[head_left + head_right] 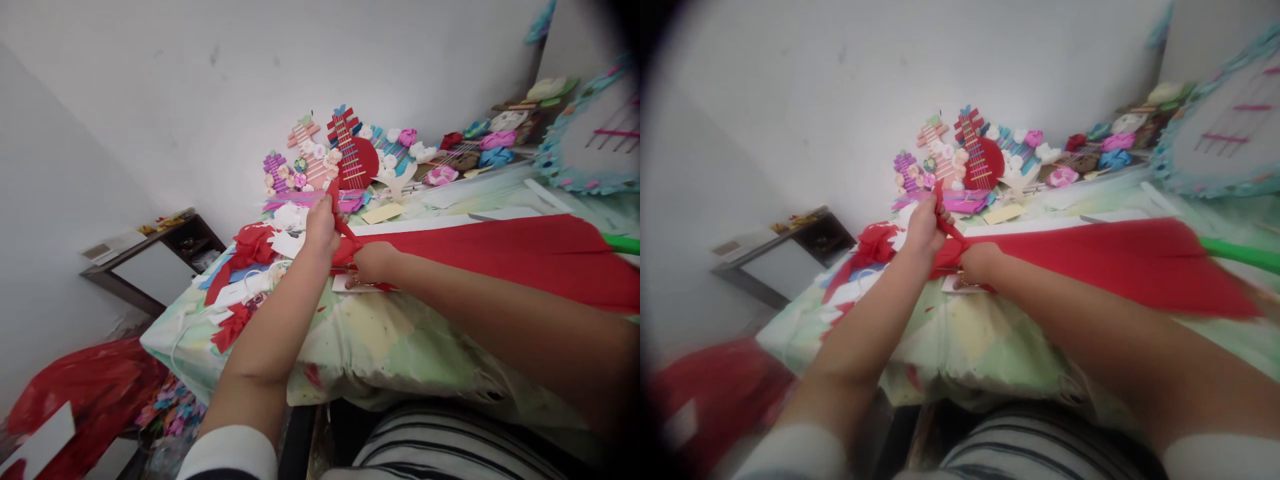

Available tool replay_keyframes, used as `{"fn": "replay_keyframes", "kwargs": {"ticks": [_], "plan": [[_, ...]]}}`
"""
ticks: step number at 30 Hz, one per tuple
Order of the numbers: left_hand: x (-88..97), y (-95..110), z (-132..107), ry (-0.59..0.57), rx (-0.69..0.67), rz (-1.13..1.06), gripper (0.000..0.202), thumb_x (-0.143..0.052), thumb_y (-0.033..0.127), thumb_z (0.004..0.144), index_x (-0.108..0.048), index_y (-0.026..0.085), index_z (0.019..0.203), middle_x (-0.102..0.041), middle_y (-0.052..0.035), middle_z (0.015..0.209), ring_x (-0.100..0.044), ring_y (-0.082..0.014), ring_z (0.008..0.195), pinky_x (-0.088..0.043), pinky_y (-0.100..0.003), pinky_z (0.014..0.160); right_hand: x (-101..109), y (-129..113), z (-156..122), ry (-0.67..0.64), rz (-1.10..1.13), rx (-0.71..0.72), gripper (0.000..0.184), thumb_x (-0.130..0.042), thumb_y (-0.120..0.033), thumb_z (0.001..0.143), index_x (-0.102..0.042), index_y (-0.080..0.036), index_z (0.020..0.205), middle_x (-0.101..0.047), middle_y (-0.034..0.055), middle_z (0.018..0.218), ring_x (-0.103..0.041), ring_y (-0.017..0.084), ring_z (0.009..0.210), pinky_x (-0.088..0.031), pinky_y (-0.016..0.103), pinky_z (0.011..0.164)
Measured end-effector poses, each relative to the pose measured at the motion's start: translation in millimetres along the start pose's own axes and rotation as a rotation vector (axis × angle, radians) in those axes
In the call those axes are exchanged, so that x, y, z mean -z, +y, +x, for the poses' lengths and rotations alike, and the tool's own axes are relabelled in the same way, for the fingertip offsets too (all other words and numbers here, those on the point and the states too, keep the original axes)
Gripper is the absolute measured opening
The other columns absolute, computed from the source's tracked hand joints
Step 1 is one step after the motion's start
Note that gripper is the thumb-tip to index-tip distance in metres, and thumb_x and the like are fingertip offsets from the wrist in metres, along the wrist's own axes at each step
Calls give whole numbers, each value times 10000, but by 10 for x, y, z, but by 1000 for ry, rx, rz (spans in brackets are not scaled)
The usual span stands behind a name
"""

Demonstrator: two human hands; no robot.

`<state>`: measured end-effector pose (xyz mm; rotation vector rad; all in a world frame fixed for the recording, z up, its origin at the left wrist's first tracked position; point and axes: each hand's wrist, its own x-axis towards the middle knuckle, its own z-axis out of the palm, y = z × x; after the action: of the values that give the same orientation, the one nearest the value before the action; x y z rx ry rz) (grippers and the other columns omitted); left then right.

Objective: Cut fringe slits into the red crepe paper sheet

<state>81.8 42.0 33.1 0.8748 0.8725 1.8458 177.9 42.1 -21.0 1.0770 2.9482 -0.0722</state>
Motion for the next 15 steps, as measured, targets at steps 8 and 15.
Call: {"fn": "replay_keyframes", "kwargs": {"ticks": [8,15], "plan": [[110,88,113,45,-11,-24,301,-431,200,872,-387,170,576,-306,91,412,-309,-34,304,-260,-148,342,117,100,-154,-54,-84,-93,666,-454,-712,595,-664,-127,835,-627,163,807,-582,300,793,-430,362,606],[81,145,75,43,-30,-31,318,-418,206,884,-365,173,573,-305,90,405,-319,-32,309,-257,-145,347,109,-25,-144,-88,-69,-64,674,-395,-736,616,-672,-151,806,-628,145,789,-580,293,804,-432,376,629]]}}
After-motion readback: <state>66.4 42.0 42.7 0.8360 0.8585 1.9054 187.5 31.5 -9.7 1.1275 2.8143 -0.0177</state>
